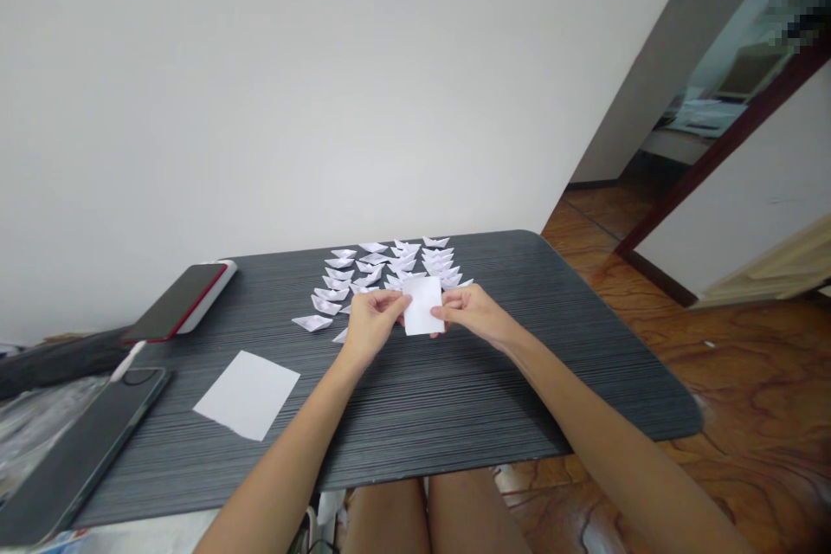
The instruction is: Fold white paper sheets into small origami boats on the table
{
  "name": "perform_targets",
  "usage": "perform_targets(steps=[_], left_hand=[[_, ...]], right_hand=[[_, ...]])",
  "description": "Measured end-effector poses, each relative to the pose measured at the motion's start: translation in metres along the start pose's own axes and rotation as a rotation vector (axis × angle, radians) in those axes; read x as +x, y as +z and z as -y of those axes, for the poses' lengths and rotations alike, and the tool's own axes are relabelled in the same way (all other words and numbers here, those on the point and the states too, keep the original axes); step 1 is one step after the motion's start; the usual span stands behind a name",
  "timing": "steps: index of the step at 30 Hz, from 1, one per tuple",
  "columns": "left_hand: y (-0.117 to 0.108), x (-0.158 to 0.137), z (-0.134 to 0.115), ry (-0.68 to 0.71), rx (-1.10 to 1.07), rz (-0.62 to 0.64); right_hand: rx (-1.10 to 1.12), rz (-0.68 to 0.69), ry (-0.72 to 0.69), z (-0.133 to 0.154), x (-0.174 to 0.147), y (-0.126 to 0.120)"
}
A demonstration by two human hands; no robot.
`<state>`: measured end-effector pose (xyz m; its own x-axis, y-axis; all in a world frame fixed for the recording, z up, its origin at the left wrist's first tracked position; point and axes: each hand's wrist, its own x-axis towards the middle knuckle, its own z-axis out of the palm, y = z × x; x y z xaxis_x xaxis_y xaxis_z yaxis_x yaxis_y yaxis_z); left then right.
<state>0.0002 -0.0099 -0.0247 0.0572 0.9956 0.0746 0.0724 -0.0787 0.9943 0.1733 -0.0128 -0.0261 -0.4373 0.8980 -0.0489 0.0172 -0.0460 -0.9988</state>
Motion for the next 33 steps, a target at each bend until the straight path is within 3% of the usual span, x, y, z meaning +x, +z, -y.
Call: perform_targets(steps=[12,14,18,21,23,26,28,30,33], left_hand=[[-0.002,-0.002,-0.008,0.034,0.009,-0.104],[-0.003,-0.002,-0.008,0.064,0.034,-0.087],[-0.001,-0.003,-0.007,0.152,0.080,-0.019],[0.002,-0.004,-0.007,0.219,0.081,-0.010],[0.003,-0.005,-0.007,0.157,0.022,0.010],[0.004,-0.006,-0.008,-0.042,-0.185,0.144],[0.005,-0.006,-0.008,-0.079,-0.280,0.167],[0.005,-0.006,-0.008,-0.027,-0.275,0.104],[0.004,-0.006,-0.007,0.076,-0.177,0.016]], right_hand=[[-0.045,0.166,0.035,0.000,-0.004,-0.007],[-0.085,0.116,-0.018,0.001,-0.004,-0.010],[-0.213,-0.149,-0.220,0.002,-0.001,-0.007],[-0.278,-0.270,-0.386,0.001,-0.001,-0.001],[-0.366,-0.342,-0.498,0.000,-0.002,0.001],[-0.486,-0.379,-0.622,0.002,-0.005,0.002],[-0.504,-0.338,-0.658,0.003,-0.008,0.002],[-0.470,-0.292,-0.656,0.004,-0.008,0.004],[-0.262,-0.315,-0.540,0.003,-0.005,0.008]])
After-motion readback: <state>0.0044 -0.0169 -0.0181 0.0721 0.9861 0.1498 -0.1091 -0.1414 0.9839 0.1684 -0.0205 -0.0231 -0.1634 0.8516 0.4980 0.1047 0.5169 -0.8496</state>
